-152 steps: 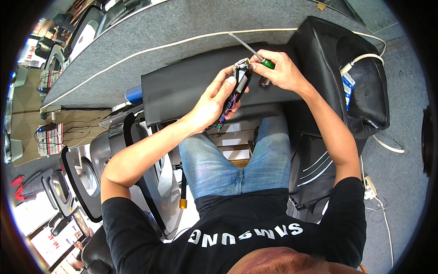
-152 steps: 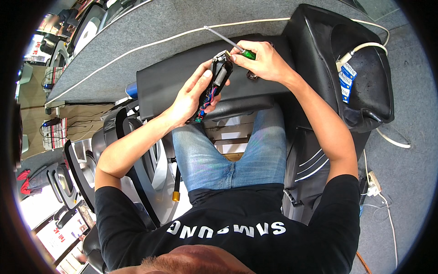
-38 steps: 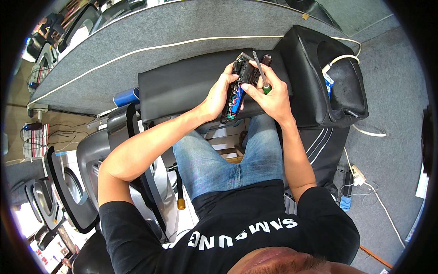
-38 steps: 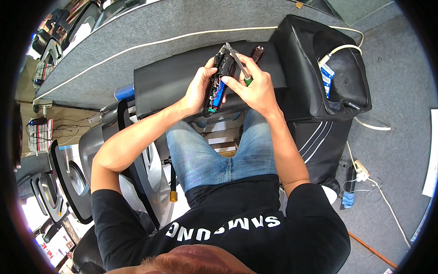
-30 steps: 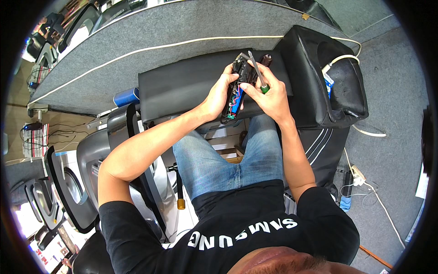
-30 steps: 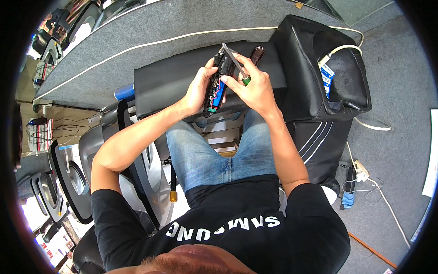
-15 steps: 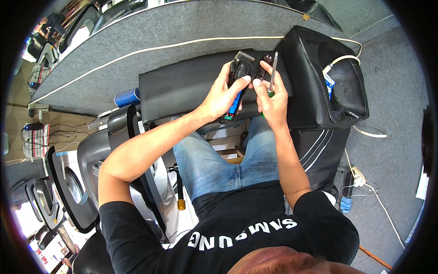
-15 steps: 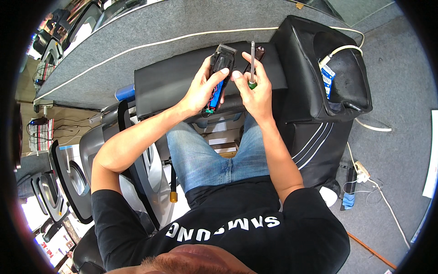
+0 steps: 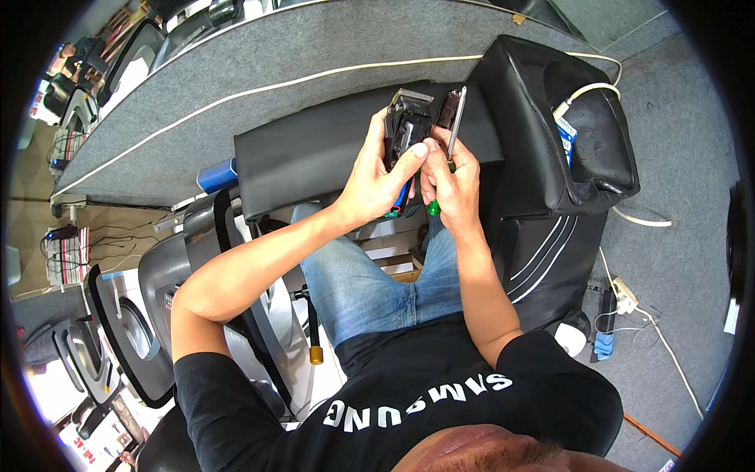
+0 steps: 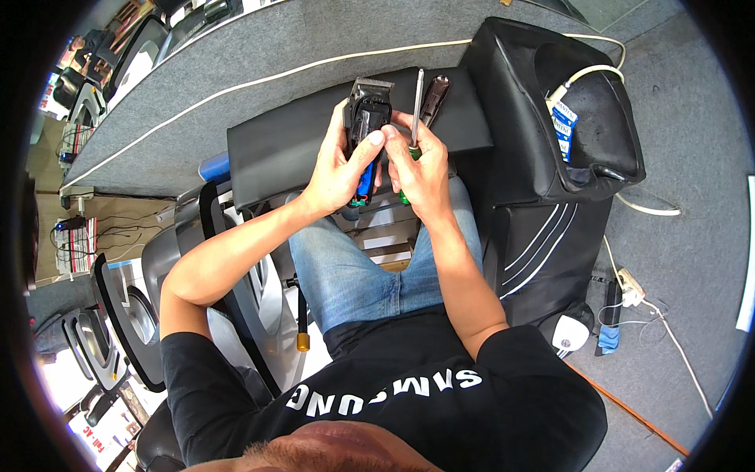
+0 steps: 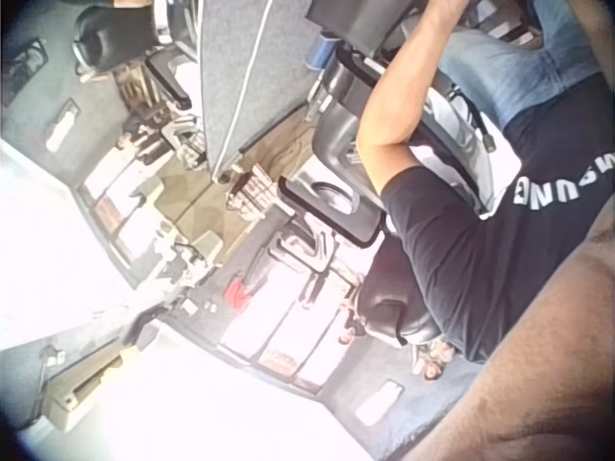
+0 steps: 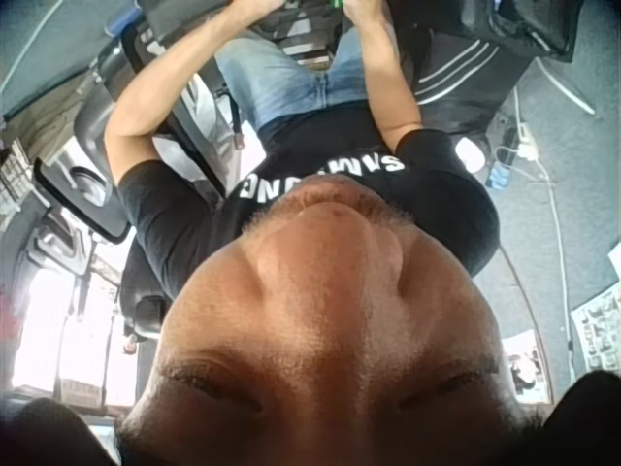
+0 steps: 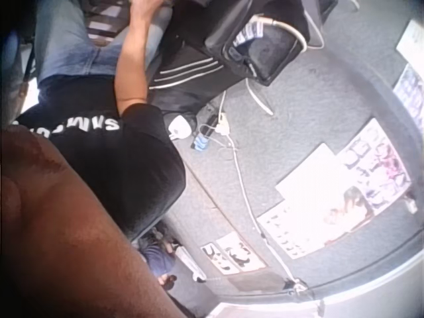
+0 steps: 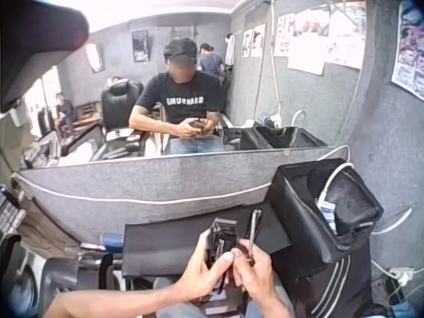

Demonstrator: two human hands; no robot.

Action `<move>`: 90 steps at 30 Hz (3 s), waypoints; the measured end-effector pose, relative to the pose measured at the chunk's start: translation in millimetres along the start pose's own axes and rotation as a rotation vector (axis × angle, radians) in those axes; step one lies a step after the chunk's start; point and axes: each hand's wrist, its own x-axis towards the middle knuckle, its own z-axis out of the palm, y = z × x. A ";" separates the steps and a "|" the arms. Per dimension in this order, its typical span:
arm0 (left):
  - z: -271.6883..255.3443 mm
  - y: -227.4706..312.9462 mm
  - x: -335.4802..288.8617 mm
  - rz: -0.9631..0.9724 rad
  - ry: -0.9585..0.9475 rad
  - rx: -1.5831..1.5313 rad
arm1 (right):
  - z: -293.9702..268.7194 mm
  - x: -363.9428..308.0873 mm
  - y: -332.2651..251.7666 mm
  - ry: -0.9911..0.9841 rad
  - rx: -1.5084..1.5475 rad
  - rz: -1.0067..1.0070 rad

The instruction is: The person disassembles a clipper by using a screwdriver to remove screws from the casing and then opening the device to reveal the internal motor and components.

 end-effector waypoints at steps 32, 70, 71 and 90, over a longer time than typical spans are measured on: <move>-0.3 6.1 -1.5 -0.068 0.000 -0.099 | 0.1 -2.0 -6.5 -0.019 0.001 0.022; -48.8 -9.3 39.0 -0.282 0.467 -0.191 | -6.6 5.9 19.0 0.156 -0.094 0.162; -55.2 -12.8 41.0 -0.291 0.523 -0.225 | -13.0 9.4 29.1 0.159 -0.215 0.121; -42.6 -12.4 38.8 -0.273 0.479 -0.205 | -42.1 90.0 62.1 0.052 -1.340 -0.184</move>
